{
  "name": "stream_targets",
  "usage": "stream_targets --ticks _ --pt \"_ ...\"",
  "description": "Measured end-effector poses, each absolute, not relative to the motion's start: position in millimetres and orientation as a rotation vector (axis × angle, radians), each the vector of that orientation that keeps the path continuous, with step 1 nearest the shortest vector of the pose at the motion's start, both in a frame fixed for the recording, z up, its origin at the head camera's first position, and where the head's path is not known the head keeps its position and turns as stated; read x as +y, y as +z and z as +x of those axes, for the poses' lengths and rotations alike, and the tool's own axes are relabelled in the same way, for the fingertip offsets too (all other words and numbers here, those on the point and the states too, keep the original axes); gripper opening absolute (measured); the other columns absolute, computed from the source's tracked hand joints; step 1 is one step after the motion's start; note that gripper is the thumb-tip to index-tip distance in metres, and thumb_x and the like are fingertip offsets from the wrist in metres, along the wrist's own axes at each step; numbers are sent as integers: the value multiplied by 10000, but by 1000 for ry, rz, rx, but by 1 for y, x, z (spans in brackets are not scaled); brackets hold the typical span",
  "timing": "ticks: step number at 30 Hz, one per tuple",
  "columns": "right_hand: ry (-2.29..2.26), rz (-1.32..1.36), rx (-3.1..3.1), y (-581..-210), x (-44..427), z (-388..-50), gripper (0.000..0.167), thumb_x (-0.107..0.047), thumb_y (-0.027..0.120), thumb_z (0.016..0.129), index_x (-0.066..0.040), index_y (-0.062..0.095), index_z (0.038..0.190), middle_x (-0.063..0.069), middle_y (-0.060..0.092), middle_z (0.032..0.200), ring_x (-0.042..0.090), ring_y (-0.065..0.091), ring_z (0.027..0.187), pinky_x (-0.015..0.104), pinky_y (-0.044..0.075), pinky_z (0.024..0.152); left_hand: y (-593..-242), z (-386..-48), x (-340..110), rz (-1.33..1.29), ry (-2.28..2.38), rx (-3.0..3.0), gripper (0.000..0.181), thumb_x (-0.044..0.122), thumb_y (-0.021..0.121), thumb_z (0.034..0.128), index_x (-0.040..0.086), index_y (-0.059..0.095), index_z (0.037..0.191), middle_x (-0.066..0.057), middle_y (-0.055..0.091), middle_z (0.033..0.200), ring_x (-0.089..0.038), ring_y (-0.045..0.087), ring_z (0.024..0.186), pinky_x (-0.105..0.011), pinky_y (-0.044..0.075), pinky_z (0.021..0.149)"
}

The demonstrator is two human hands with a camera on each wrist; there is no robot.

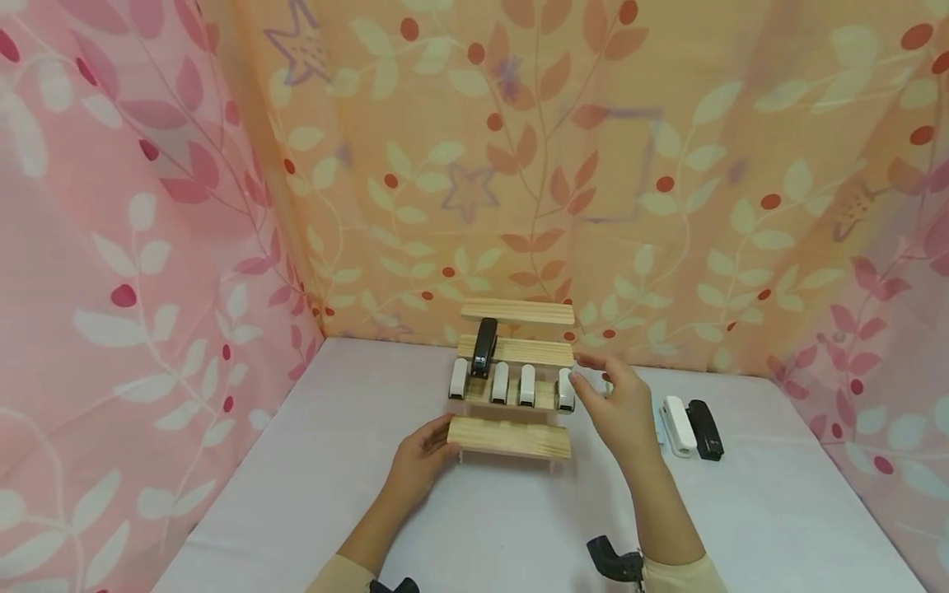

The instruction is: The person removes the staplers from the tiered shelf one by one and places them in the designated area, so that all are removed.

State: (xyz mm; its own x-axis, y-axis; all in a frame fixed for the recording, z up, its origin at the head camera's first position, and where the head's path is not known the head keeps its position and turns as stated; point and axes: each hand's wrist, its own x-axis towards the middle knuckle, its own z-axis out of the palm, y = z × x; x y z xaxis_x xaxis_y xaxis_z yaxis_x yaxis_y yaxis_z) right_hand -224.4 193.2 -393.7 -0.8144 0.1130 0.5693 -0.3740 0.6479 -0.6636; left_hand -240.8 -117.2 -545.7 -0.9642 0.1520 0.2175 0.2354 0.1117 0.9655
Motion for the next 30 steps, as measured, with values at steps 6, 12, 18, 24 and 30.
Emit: stream_targets --ticks 6,12,18,24,30 --pt "1151 267 -2317 -392 165 -232 400 -246 797 922 -114 688 1283 41 716 1263 282 601 1286 536 510 1089 -547 -241 -117 -390 -2027 -2276 602 189 789 901 51 569 1444 -158 607 1432 -328 588 1322 -296 527 1079" --pt "1214 300 -2376 -395 139 -246 441 -316 776 938 -123 669 1320 31 683 1323 285 563 1326 551 488 1112 -545 -242 -116 -388 -2038 -2251 591 159 789 897 40 575 1435 -160 607 1430 -327 593 1314 -264 530 1067" --pt "1232 328 -2390 -396 119 -260 518 -350 794 916 -88 654 1341 57 673 1344 309 553 1332 550 474 1131 -544 -242 -116 -393 -2063 -2265 591 143 779 909 26 558 1444 -170 595 1441 -333 583 1325 -245 526 1065" --pt "1220 288 -2499 -400 102 -267 669 -437 791 899 -85 590 1431 68 630 1414 334 533 1358 575 482 1115 -543 -241 -117 -406 -2034 -2285 600 176 774 919 31 547 1455 -160 586 1454 -321 586 1325 -245 529 1062" --pt "1145 240 -2555 -406 89 -274 746 -454 829 857 -87 573 1454 110 661 1369 330 615 1268 532 548 1050 -544 -241 -118 -394 -2005 -2326 628 235 781 912 65 542 1468 -131 586 1460 -284 590 1325 -220 523 1059"
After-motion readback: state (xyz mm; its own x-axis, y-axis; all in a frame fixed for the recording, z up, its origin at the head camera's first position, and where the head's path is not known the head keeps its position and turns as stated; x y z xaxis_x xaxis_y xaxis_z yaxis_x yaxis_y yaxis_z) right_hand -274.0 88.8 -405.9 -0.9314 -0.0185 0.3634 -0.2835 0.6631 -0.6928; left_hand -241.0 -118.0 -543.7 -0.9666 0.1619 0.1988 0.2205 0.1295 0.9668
